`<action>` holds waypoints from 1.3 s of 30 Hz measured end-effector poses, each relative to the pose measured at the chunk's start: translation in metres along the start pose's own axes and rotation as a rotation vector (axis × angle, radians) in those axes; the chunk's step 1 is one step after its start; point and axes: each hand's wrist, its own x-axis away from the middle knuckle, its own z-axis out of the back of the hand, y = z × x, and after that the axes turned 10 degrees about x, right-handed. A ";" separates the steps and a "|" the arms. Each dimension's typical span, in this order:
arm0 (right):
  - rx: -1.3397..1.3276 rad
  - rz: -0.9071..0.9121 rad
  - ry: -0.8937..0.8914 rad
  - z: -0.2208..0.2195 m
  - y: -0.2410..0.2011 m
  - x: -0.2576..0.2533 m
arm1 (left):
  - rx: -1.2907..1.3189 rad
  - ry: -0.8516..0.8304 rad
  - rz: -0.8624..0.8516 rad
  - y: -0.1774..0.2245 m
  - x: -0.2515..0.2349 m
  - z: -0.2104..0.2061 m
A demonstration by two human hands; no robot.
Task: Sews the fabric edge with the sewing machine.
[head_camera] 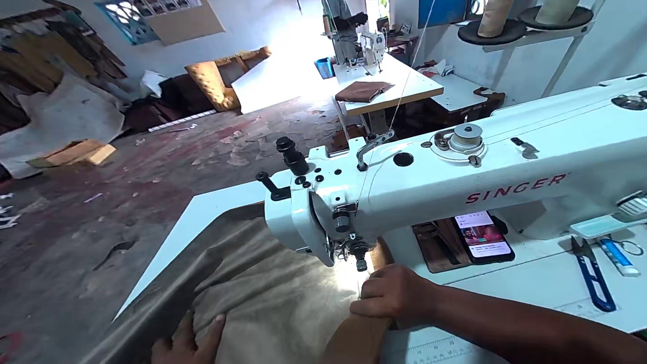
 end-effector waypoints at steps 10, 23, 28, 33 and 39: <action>-0.118 0.055 -0.409 0.005 -0.007 -0.002 | 0.002 -0.052 -0.228 0.033 -0.084 0.002; -0.126 0.148 -0.494 0.013 0.004 0.004 | 0.096 -0.032 -0.478 0.039 -0.077 -0.005; -0.140 0.134 -0.523 0.013 0.003 0.004 | 0.151 0.129 -0.369 -0.002 -0.040 0.003; -0.044 0.146 -0.536 0.013 -0.006 0.002 | 0.398 0.226 -0.884 0.055 0.012 -0.012; -0.081 0.182 -0.529 0.018 0.000 0.004 | 0.342 -0.441 -1.311 0.130 0.092 -0.044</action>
